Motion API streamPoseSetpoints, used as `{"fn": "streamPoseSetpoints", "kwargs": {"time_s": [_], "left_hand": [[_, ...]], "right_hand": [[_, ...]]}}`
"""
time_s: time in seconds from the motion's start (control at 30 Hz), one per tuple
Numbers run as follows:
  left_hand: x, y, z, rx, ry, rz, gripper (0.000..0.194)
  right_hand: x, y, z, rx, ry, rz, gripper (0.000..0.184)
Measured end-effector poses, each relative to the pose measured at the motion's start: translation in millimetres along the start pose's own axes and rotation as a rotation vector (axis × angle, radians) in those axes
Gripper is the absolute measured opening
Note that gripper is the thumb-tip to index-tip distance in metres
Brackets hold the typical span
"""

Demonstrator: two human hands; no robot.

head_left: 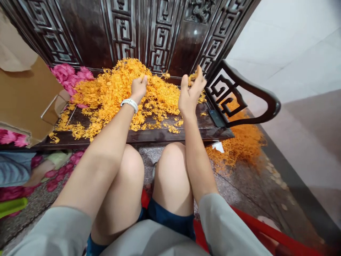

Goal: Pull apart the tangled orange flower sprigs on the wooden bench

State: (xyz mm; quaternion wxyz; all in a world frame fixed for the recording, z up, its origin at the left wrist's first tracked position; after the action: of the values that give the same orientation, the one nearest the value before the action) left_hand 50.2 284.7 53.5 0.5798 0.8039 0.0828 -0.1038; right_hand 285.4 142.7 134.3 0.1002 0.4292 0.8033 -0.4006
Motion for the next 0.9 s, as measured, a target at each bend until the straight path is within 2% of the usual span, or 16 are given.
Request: {"fn": "streamPoseSetpoints", "kwargs": {"time_s": [0.1, 0.13, 0.2, 0.3, 0.37, 0.47, 0.57, 0.6, 0.63, 0.7, 0.73, 0.77, 0.8, 0.83, 0.87, 0.9], "left_hand": [[4.1, 12.3, 5.1, -0.064, -0.014, 0.033, 0.064], [6.8, 17.2, 7.9, -0.074, -0.027, 0.046, 0.064], [12.1, 25.4, 14.1, -0.078, -0.048, 0.076, 0.063], [23.8, 31.7, 22.6, -0.064, -0.111, 0.072, 0.054], [36.2, 34.7, 27.1, -0.029, -0.199, 0.032, 0.044], [47.5, 33.3, 29.9, 0.000, -0.280, -0.038, 0.036], [32.0, 22.8, 23.5, -0.022, -0.169, -0.102, 0.034], [20.2, 17.6, 20.7, -0.034, -0.087, -0.129, 0.033], [5.7, 10.5, 18.8, -0.058, 0.014, -0.156, 0.032], [-23.5, -9.9, 19.4, -0.147, 0.208, -0.179, 0.034], [-33.8, -21.7, 21.1, -0.198, 0.268, -0.164, 0.036], [-39.5, -33.0, 22.5, -0.243, 0.292, -0.132, 0.039], [-40.8, -41.8, 23.0, -0.269, 0.281, -0.092, 0.041], [-38.7, -46.8, 22.7, -0.275, 0.247, -0.056, 0.043], [-34.5, -47.6, 21.9, -0.263, 0.200, -0.033, 0.044], [-29.3, -44.9, 21.4, -0.244, 0.153, -0.022, 0.045]], "right_hand": [[30.2, 70.9, 2.2, 0.328, -0.124, 0.028, 0.107], [39.9, 83.1, 6.9, 0.407, -0.166, -0.032, 0.107], [57.7, 87.7, 17.6, 0.512, -0.233, -0.257, 0.101], [76.5, 66.4, 29.2, 0.576, -0.300, -0.599, 0.086], [82.3, 54.1, 32.5, 0.587, -0.323, -0.704, 0.077], [81.2, 53.7, 34.3, 0.606, -0.296, -0.746, 0.059], [68.3, 51.9, 36.0, 0.602, -0.322, -0.613, 0.045], [65.3, 41.3, 36.7, 0.556, -0.411, -0.539, 0.046], [65.2, 23.9, 39.5, 0.482, -0.557, -0.479, 0.049], [69.4, -26.5, 59.2, 0.278, -0.966, -0.461, 0.054], [67.8, -53.4, 73.7, 0.177, -1.161, -0.513, 0.054], [62.6, -76.0, 84.2, 0.093, -1.292, -0.587, 0.053], [56.7, -91.2, 86.4, 0.035, -1.329, -0.663, 0.053], [52.1, -96.1, 78.5, 0.010, -1.258, -0.717, 0.056], [48.9, -89.8, 63.7, 0.017, -1.105, -0.726, 0.061], [45.3, -73.1, 46.4, 0.054, -0.902, -0.683, 0.067]]}}
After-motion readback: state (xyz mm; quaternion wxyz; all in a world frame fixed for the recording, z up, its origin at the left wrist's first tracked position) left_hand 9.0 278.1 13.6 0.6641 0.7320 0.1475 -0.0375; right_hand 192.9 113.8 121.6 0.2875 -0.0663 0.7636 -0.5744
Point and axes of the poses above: each hand's wrist, its own z-axis away from the middle knuckle, its own x-axis out of the palm, y = z × x, the point moved 10 cm from there along -z, towards the middle knuckle, and after that the axes turned 4 degrees about -y, right-handed, at the moved point
